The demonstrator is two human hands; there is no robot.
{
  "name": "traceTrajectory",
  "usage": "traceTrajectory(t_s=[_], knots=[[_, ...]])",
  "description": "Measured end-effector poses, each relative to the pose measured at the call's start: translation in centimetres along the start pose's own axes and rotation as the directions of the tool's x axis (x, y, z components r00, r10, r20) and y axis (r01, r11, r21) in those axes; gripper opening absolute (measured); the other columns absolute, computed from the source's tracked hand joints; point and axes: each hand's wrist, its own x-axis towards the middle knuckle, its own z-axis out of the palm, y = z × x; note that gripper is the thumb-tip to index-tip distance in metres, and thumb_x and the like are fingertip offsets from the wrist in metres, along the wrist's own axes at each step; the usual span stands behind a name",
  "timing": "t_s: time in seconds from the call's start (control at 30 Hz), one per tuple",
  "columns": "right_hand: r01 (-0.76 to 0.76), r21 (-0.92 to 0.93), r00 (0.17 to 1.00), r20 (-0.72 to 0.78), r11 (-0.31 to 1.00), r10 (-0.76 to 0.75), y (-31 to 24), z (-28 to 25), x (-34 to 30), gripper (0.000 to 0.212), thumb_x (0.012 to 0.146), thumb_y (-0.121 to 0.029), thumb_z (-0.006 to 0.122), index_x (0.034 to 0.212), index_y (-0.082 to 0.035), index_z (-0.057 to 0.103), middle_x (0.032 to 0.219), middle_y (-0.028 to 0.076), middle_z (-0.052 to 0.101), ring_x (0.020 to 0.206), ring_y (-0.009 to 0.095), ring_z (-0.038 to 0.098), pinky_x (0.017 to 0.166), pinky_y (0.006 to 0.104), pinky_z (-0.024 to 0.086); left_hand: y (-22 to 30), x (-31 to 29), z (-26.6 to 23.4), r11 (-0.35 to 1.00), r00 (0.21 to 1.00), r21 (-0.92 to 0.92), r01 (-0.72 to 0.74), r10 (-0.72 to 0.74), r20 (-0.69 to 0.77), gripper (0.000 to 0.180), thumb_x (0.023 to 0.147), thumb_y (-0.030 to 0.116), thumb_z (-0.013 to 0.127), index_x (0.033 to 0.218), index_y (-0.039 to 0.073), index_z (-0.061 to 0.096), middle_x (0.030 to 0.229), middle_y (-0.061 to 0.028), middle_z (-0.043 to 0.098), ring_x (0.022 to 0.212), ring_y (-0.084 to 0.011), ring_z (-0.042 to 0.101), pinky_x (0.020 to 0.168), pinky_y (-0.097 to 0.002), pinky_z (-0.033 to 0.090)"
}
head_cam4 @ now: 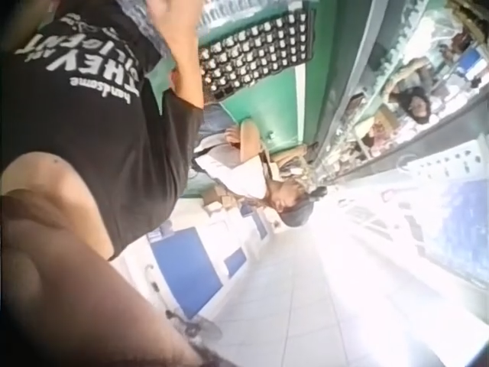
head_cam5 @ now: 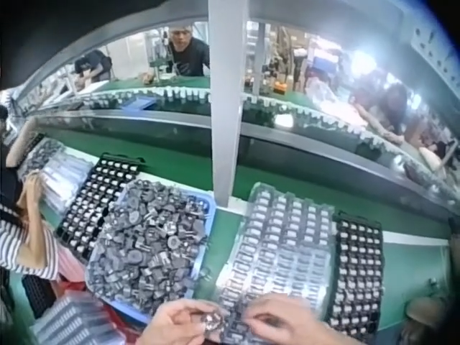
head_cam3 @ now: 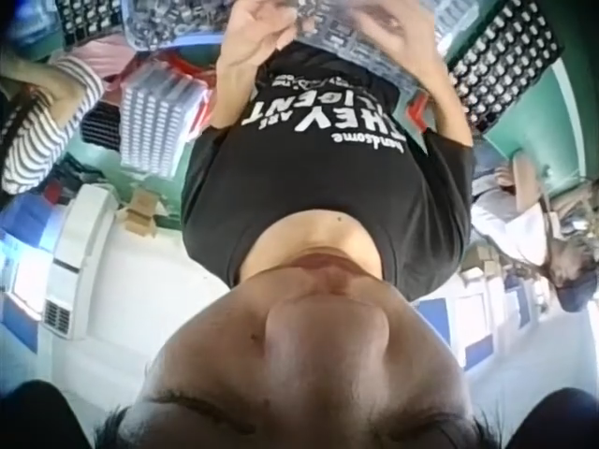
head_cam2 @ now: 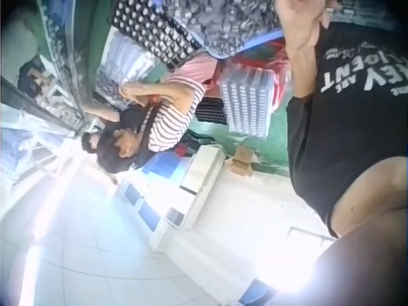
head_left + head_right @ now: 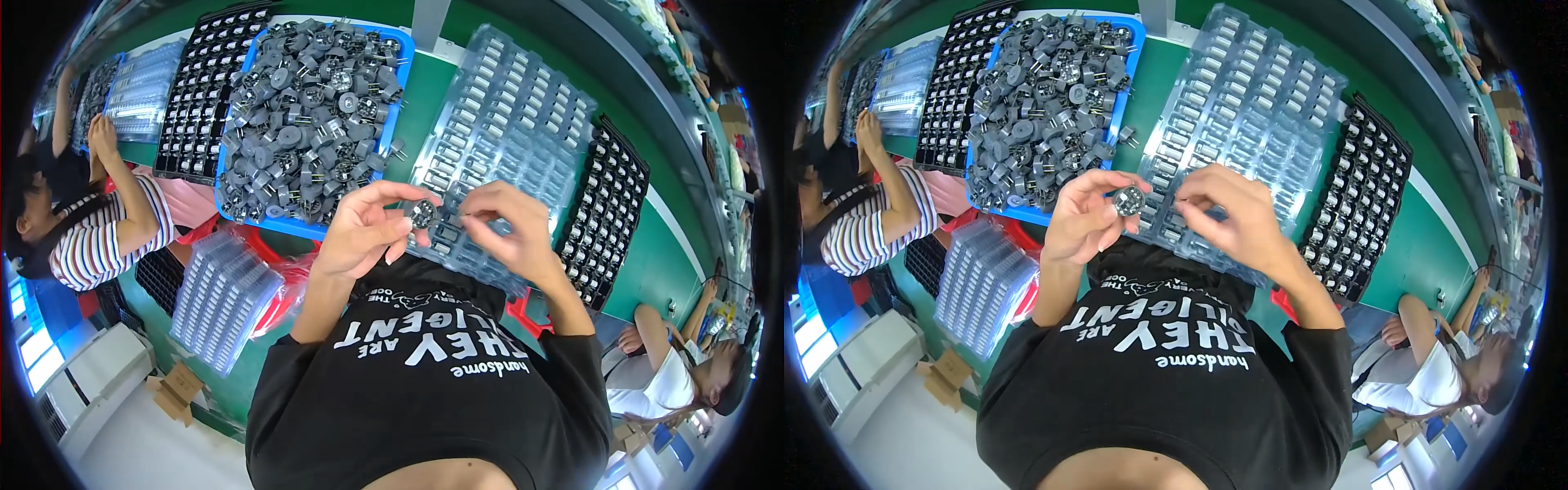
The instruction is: The person sorts small electronic components by hand, placing them from a component bin into plastic trays on a factory assembly line.
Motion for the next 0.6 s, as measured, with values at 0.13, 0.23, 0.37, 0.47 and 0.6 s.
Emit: traceTrajectory(t_s=[0.13,0.23,0.37,0.47,0.6], knots=[[-0.083,0.676,0.984,-0.059,0.732,0.166,-0.2,0.2,-0.5,0.017,0.085,0.009,0.068,0.102,0.006,0.063,0.114,0.018,0.062,0.09,0.021,0.066,0.076,0.0309,0.057,-0.6,0.5,1.1,0.997,0.998,0.056,-0.052,0.053,-0.016,0.039,0.087,-0.002,0.066,0.124,-0.008,0.055,0.122,-0.0279,0.058,0.074,-0.0213,0.066,0.045,-0.0184,0.046],[-0.039,0.43,0.995,-0.063,0.902,0.073,-1.0,-0.5,-0.6,0.025,0.083,0.009,0.069,0.108,0.006,0.063,0.114,0.018,0.063,0.092,0.02,0.065,0.077,0.03,0.057,-0.7,0.4,1.3,0.999,1.0,0.049,-0.004,0.006,-0.026,0.04,0.09,0.005,0.069,0.124,-0.009,0.054,0.118,-0.0258,0.059,0.066,-0.0174,0.061,0.043,-0.0189,0.042],[0.291,-0.143,0.947,-0.096,0.946,-0.306,-2.4,-1.0,-0.8,0.034,0.075,0.0,0.081,0.105,0.003,0.066,0.099,0.017,0.069,0.078,0.025,0.068,0.067,0.0316,0.056,-0.6,0.3,2.0,0.992,0.999,0.125,0.025,-0.028,0.029,0.042,0.096,0.02,0.066,0.121,-0.011,0.053,0.112,-0.0235,0.062,0.057,-0.0161,0.059,0.041,-0.021,0.04],[0.397,-0.299,0.892,-0.096,0.868,-0.441,-2.6,-0.8,-0.6,0.035,0.071,-0.005,0.083,0.102,0.003,0.067,0.093,0.015,0.069,0.072,0.027,0.067,0.06,0.0334,0.055,-0.6,0.2,2.6,0.962,0.998,0.266,-0.062,0.052,0.043,0.042,0.094,0.021,0.069,0.117,-0.011,0.055,0.105,-0.019,0.061,0.059,-0.0141,0.059,0.041,-0.0211,0.041],[0.477,-0.367,0.851,-0.034,0.799,-0.524,-2.0,-1.0,-0.8,0.033,0.07,-0.002,0.081,0.099,0.005,0.067,0.091,0.014,0.068,0.073,0.026,0.066,0.058,0.0337,0.054,-0.7,0.4,3.3,0.925,0.996,0.369,-0.085,0.066,0.063,0.041,0.093,0.021,0.069,0.114,-0.012,0.056,0.1,-0.0145,0.057,0.063,-0.012,0.057,0.044,-0.0212,0.046]])
